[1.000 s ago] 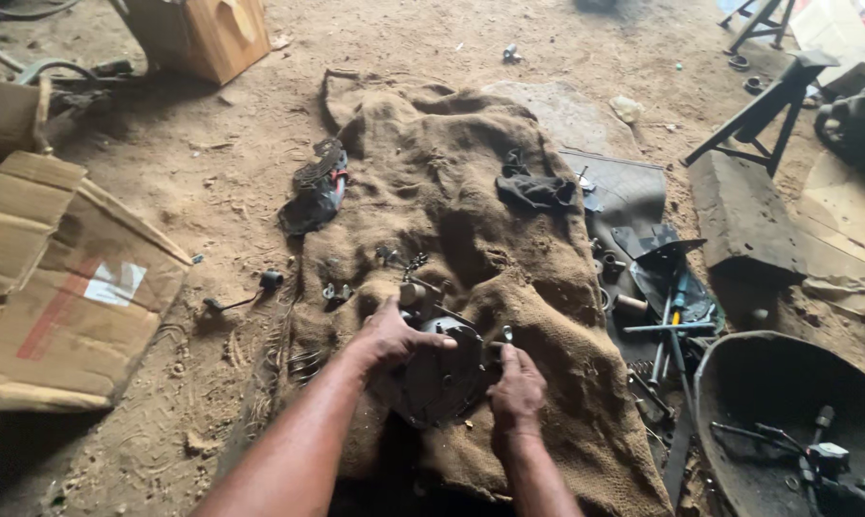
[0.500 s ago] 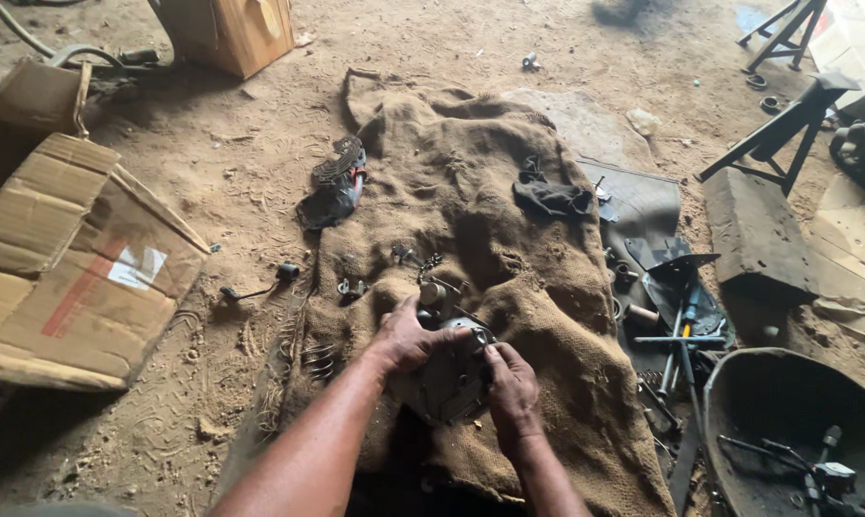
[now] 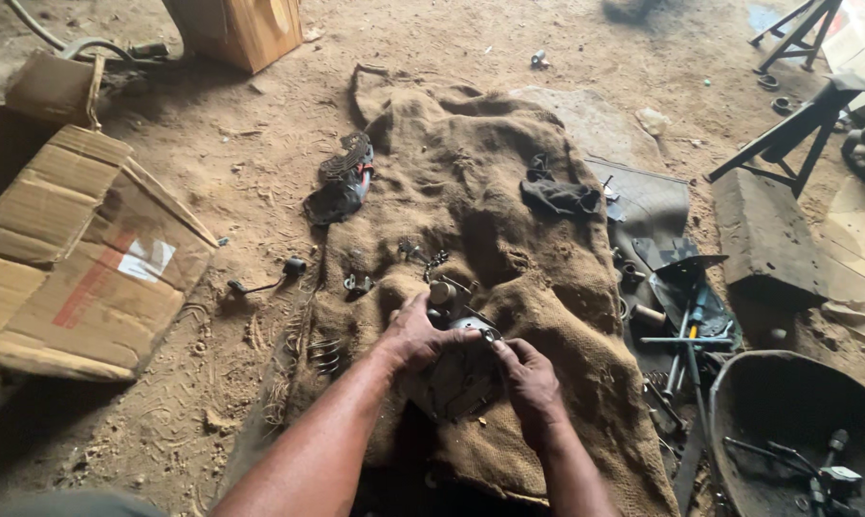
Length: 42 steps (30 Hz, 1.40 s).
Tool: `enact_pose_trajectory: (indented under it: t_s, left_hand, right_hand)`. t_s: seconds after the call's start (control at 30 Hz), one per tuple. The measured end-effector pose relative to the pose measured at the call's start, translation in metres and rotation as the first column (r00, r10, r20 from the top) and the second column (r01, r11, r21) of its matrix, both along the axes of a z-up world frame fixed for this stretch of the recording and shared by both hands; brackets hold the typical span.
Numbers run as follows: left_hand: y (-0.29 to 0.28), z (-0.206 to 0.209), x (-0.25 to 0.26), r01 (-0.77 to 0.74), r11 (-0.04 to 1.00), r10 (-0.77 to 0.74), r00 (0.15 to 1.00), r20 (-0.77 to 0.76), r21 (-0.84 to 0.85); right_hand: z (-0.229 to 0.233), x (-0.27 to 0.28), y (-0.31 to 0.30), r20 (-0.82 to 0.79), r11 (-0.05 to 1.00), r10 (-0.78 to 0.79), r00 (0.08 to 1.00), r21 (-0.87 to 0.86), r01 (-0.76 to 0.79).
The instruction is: The person is repairing a cylindrical mechanical part using a wrench. They are tightening and loosening bolts on the part while sitting on the floor.
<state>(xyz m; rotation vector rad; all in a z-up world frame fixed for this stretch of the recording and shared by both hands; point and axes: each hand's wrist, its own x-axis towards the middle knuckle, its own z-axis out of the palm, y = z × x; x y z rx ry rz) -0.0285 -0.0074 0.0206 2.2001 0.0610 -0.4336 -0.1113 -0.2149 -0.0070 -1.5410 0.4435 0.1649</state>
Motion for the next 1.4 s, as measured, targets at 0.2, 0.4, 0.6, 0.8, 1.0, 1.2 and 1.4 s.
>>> enact_pose_trajectory:
  t_s: [0.2,0.4,0.6,0.8,1.0,1.2,1.4]
  left_hand:
    - [-0.002,-0.003,-0.004,-0.026,1.0,0.026,0.997,0.071,0.007]
    - [0.002,0.004,-0.015,-0.066,0.998,0.066,0.996,0.06,-0.009]
    - [0.001,0.01,-0.014,-0.064,0.998,0.063,0.995,0.074,0.012]
    - [-0.001,0.008,-0.009,-0.056,0.998,0.056,0.997,0.057,0.002]
    - [-0.004,0.003,-0.007,-0.034,0.999,0.033,0.999,0.012,0.037]
    - [-0.001,0.001,-0.007,-0.046,0.999,0.046,0.999,0.023,0.028]
    - [0.002,0.004,-0.012,-0.058,0.998,0.057,0.997,0.043,0.002]
  right_hand:
    - [-0.043,0.006,0.038,0.065,0.979,-0.196,0.978,-0.052,0.199]
    - [-0.038,0.001,0.07,-0.418,0.736,-0.323,0.849,0.453,0.503]
    - [-0.027,-0.005,0.05,-0.113,0.858,-0.376,0.92,0.333,0.391]
    - [-0.031,0.0,0.021,0.023,0.965,-0.182,0.983,0.198,0.174]
    - [-0.023,0.012,-0.005,0.297,0.986,-0.076,0.952,-0.119,0.116]
    - [-0.037,0.014,0.007,0.218,0.989,-0.11,0.97,-0.071,0.129]
    - [-0.06,0.01,0.008,0.116,0.985,-0.173,0.978,0.024,0.172]
